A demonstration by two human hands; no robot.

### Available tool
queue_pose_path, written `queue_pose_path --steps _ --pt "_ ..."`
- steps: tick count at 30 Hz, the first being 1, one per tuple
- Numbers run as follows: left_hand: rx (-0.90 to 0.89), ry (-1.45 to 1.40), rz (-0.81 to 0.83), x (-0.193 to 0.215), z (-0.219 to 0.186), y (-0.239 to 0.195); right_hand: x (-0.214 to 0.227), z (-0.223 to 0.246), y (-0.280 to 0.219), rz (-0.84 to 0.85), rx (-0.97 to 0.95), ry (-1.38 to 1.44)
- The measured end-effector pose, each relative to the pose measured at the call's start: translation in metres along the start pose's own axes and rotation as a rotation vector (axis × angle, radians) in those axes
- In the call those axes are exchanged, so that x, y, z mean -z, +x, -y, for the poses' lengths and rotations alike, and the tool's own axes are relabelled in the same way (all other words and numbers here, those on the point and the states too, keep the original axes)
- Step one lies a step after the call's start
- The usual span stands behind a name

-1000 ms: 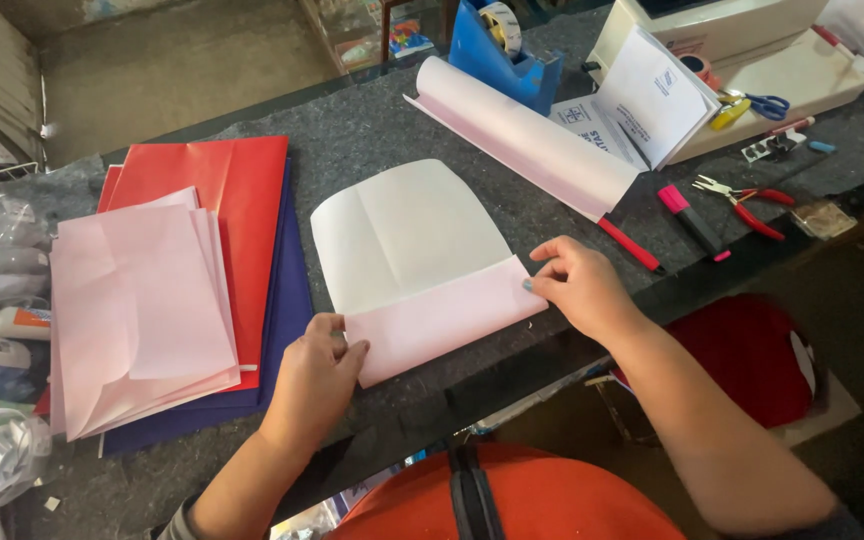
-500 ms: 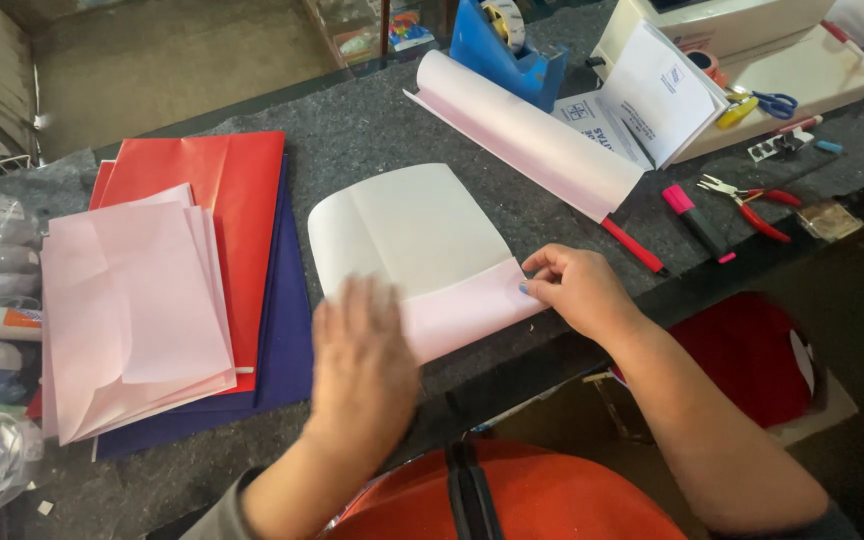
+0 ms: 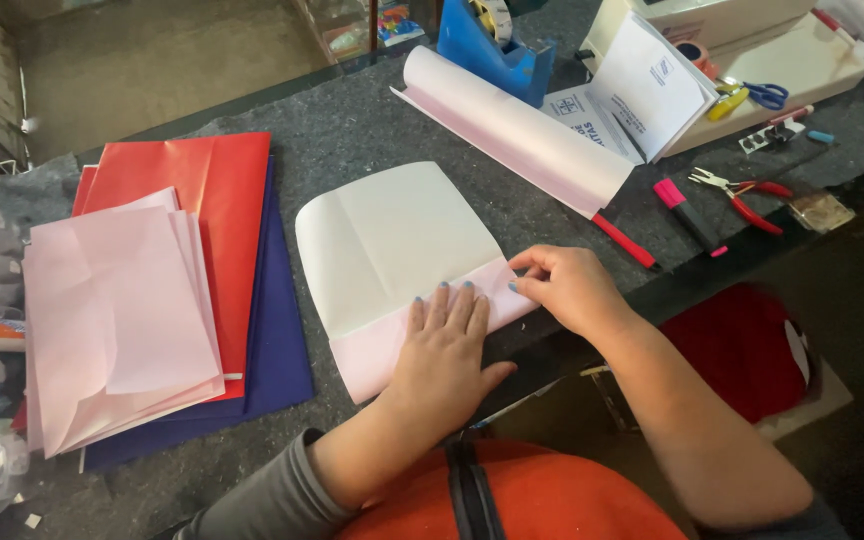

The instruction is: Folding pink sheets of paper into envelopes or small bags on a store counter.

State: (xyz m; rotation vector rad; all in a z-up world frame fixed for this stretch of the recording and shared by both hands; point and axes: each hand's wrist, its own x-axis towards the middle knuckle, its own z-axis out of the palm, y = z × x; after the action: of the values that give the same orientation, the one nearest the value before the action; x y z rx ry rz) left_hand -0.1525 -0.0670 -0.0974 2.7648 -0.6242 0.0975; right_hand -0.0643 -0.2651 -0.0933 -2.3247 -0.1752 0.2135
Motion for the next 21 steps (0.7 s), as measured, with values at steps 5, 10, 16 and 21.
queue_pose_path --steps 5,10,16,21 --pt "-0.006 0.028 -0.012 0.0003 -0.0015 -0.0008 -0.0014 -0.0027 0.0021 -0.006 0.030 -0.020" --pt "0.004 0.032 0.017 0.0042 -0.0031 -0.0003 -0.0009 -0.0027 0.0034 0.003 0.057 -0.061" --pt "0.010 0.064 0.018 0.0005 -0.0030 -0.0011 0.0002 -0.0002 0.0029 0.022 -0.016 -0.061" --pt "0.006 0.068 0.029 -0.0027 -0.0014 -0.0011 -0.0002 -0.0007 0.0026 -0.017 0.058 -0.106"
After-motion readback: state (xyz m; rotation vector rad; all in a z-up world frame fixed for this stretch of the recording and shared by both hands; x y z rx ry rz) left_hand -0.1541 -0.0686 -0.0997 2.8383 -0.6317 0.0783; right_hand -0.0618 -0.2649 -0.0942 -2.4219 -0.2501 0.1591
